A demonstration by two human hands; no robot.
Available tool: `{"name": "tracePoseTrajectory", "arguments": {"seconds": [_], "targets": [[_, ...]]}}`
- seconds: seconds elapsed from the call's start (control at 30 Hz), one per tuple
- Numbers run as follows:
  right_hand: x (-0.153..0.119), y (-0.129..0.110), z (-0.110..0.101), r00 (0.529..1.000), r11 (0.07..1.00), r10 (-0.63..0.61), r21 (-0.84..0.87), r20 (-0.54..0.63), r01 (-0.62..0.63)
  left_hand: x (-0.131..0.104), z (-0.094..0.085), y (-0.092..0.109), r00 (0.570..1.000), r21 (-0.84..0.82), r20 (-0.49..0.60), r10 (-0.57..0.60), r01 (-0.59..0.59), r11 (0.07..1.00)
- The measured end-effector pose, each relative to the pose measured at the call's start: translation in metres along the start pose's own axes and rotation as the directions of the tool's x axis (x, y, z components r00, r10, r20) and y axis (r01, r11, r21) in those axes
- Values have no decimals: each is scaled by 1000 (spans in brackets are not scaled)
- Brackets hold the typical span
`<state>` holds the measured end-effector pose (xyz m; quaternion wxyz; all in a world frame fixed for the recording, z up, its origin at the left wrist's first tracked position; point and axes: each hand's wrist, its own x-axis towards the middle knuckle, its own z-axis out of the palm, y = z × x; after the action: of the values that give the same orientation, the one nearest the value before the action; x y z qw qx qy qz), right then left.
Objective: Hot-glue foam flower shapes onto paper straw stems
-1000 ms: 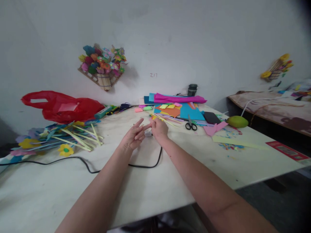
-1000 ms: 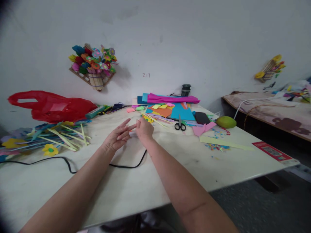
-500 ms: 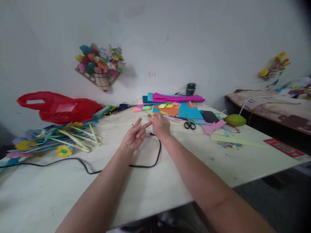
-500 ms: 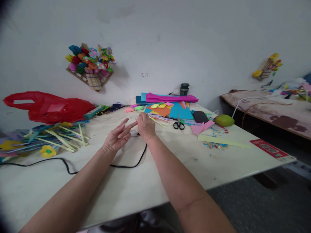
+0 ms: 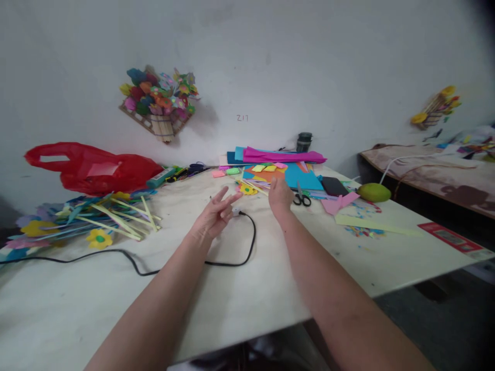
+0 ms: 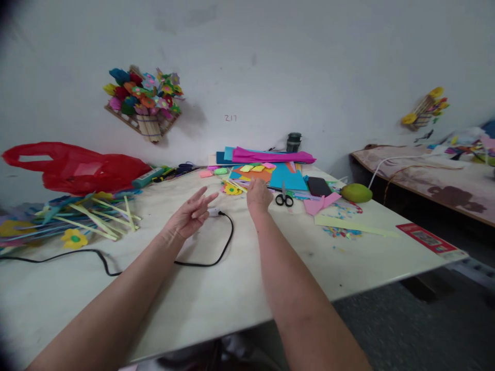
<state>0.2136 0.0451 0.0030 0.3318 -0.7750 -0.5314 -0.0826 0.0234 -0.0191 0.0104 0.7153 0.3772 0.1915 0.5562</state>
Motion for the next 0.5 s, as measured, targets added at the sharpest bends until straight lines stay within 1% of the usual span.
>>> {"name": "tracePoseTrajectory", "arguments": {"seconds": [0.1, 0.17, 0.23, 0.37, 0.43, 0.5], "targets": [[3, 8, -2, 999, 1000, 20, 2, 34, -20, 5, -2, -3, 995, 77, -96, -2, 10, 997], [5, 11, -2, 998, 1000, 16, 3, 55, -16, 7, -3, -3, 992, 115, -128, 14, 1, 993], [6, 13, -2, 995, 1000, 19, 8, 94, -20, 7, -4, -2, 991, 138, -134, 26, -8, 990], [9, 16, 3, 974, 999, 27, 15, 224, -31, 6, -5, -1, 992, 131, -126, 19, -3, 991], [9, 18, 8, 962, 1000, 14, -2, 273, -15, 6, -6, -2, 993, 130, -120, 14, 2, 992], [9, 20, 13, 956, 999, -20, -40, 292, 33, 6, -6, -3, 993, 148, -121, 15, 3, 989]]}}
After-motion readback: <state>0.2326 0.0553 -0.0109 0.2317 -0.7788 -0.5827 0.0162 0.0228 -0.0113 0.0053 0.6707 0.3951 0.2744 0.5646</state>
